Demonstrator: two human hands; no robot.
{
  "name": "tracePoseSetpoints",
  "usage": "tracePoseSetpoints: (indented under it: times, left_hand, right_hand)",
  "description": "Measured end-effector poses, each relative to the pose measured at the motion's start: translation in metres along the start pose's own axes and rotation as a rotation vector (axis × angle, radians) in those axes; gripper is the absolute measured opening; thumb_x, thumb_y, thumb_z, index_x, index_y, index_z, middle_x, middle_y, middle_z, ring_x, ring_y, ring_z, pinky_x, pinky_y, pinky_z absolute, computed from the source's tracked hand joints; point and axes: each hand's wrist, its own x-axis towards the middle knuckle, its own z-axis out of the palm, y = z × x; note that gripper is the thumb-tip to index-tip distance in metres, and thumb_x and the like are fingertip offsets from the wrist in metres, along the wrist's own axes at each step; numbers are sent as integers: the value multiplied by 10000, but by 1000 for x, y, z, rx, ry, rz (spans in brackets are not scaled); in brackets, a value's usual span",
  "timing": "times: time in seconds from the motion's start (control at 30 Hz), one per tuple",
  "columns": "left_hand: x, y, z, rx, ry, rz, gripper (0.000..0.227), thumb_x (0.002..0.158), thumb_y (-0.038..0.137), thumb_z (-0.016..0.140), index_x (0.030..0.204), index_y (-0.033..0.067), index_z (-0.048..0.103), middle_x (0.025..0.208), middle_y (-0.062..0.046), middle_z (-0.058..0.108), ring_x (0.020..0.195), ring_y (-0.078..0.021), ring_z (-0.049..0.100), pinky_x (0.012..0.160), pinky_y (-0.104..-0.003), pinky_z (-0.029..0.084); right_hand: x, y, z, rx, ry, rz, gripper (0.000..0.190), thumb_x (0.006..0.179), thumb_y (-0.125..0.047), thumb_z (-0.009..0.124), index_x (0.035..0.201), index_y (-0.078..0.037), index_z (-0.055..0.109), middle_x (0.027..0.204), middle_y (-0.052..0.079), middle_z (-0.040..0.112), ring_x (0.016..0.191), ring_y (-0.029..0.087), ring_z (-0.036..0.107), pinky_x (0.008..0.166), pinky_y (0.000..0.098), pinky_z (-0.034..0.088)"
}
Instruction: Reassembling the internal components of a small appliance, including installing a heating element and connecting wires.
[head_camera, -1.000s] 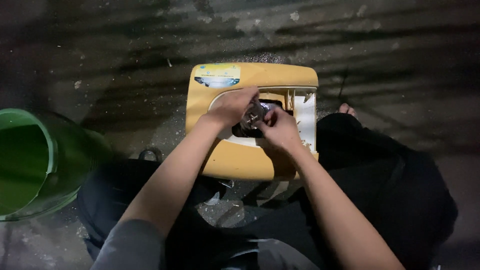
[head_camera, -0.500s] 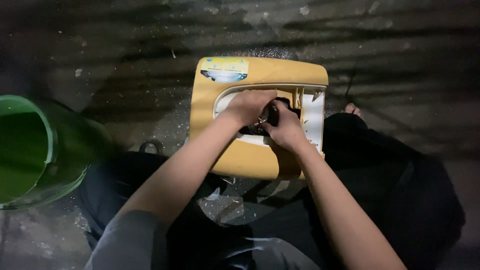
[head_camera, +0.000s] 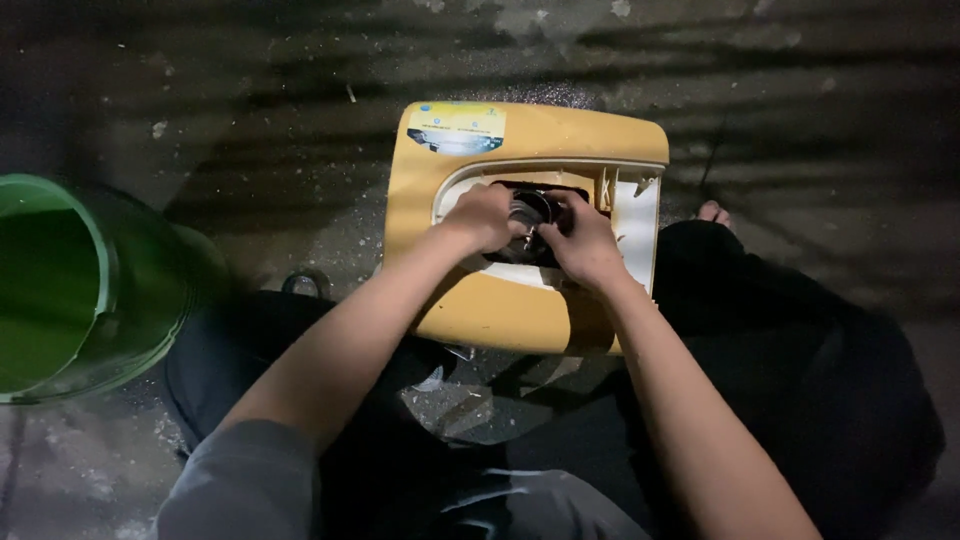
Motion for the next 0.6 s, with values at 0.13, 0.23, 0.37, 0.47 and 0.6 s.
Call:
tracePoseSetpoints:
  times: [0.13, 0.23, 0.37, 0.47, 0.6]
  left_hand:
    - [16, 4, 20, 120, 123, 2, 297, 947, 315, 713, 1084, 53, 697, 956, -151, 686, 954, -393, 746, 746, -493, 644]
    - [19, 7, 27, 230, 199, 87, 221, 933, 232, 726, 1080, 71, 689, 901, -133, 690, 915, -386, 744, 708, -478, 638]
    - [19, 13, 11, 292, 147, 119, 288, 969, 232, 711, 1172, 32, 672, 1001, -155, 723, 994, -400, 737, 814, -528, 618]
    - [14, 22, -9, 334, 61, 157, 279, 971, 257, 697, 1172, 63, 693, 1043, -149, 743, 1018, -401, 737, 833, -534, 608]
    - [52, 15, -1, 418, -32, 244, 242, 979, 271, 693, 1128, 81, 710, 989, -141, 758, 961, -384, 742, 807, -544, 621]
  right_hand:
    - [2, 2, 1, -26, 16, -29, 549, 926, -224, 694, 1457, -172, 566, 1097, 198, 723, 1142, 397, 678, 955, 523, 559]
    - [-1, 0, 1, -13, 0, -25, 594, 904, -190, 723, 1469, -145, 546, 1039, 176, 726, 1107, 389, 693, 933, 510, 572]
    - [-3, -5, -1, -44, 21, -23, 599, 884, -158, 739, 1454, -158, 556, 1022, 156, 735, 1093, 372, 701, 911, 503, 583]
    - [-6, -5, -1, -27, 12, -32, 611, 888, -159, 736, 1468, -160, 545, 1071, 178, 729, 1123, 393, 688, 935, 519, 566]
    - [-2, 1, -5, -34, -62, -43, 631, 885, -189, 727, 1485, -180, 533, 1170, 197, 719, 1201, 400, 652, 994, 538, 535]
